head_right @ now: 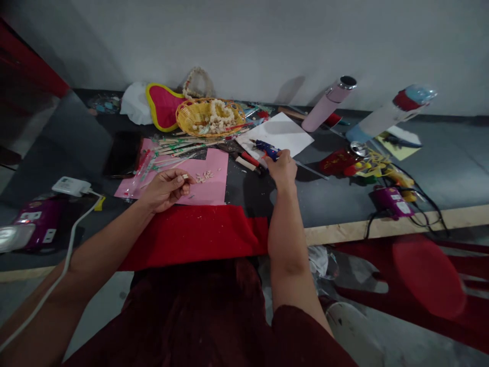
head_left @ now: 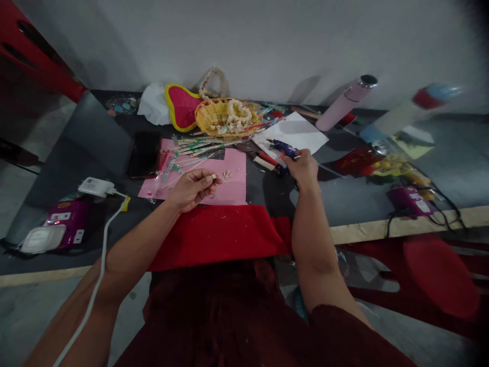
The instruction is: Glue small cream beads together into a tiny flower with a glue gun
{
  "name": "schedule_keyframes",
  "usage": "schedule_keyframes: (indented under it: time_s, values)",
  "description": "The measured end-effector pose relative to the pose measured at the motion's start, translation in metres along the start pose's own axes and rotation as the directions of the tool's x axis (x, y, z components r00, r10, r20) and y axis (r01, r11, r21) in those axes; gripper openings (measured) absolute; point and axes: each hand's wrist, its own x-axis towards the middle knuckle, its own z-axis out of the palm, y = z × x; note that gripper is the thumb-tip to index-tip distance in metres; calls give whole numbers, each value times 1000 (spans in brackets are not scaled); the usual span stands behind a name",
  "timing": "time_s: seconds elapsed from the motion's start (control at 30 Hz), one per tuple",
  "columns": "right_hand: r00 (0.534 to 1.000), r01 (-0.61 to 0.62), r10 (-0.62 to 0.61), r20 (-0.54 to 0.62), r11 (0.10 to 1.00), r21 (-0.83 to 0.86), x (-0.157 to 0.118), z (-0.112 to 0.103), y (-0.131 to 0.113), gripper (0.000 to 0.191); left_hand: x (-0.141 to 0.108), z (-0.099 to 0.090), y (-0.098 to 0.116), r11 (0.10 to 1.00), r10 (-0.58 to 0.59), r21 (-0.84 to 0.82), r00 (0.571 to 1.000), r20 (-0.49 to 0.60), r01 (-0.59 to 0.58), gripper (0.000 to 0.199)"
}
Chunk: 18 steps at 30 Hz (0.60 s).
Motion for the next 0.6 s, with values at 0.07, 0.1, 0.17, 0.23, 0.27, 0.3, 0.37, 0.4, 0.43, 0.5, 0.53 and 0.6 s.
schedule_keyframes:
  time_s: [0.07,0.1,0.17,0.23,0.27,0.3,0.37,0.4,0.43,0.5,0.53,0.6]
  values:
    - [998,-55,55,-5,997,53,3,-1,1,38,0,-1,0,1000,4,-4,1000,3,-4,20]
    - [997,-79,80,-18,993,87,4,-2,1,36,0,-2,0,1000,9,-5,1000,5,-9,20]
    - [990,-114,130,-59,968,222,6,-4,0,32,0,-3,1,1000,18,-9,1000,4,-18,19]
    - [982,-131,178,-62,881,454,7,-7,-3,26,0,-4,3,1000,21,-19,1000,-13,-21,19]
    - [980,-137,196,-38,800,584,7,-10,-6,23,0,-4,4,999,20,-28,999,-27,-20,19]
    - [978,-145,210,-6,696,703,6,-14,-9,22,0,-5,5,999,16,-40,999,-41,-18,20]
    - [976,-173,201,86,474,863,3,-23,-18,24,1,-6,6,998,4,-66,998,-63,-9,19]
    - [976,-195,168,140,381,904,0,-28,-23,27,1,-6,7,997,-2,-77,998,-70,-4,19]
    - [973,-227,115,200,313,922,-4,-32,-29,31,1,-7,7,996,-7,-85,997,-75,1,18]
    - [943,-300,-63,328,272,914,-16,-39,-42,38,2,-7,8,996,-14,-94,997,-80,7,16]
    - [910,-331,-156,384,284,900,-23,-40,-49,40,2,-7,8,995,-14,-97,997,-81,6,15]
    - [834,-372,-303,461,307,876,-40,-39,-61,39,3,-7,8,995,-6,-101,997,-83,-2,14]
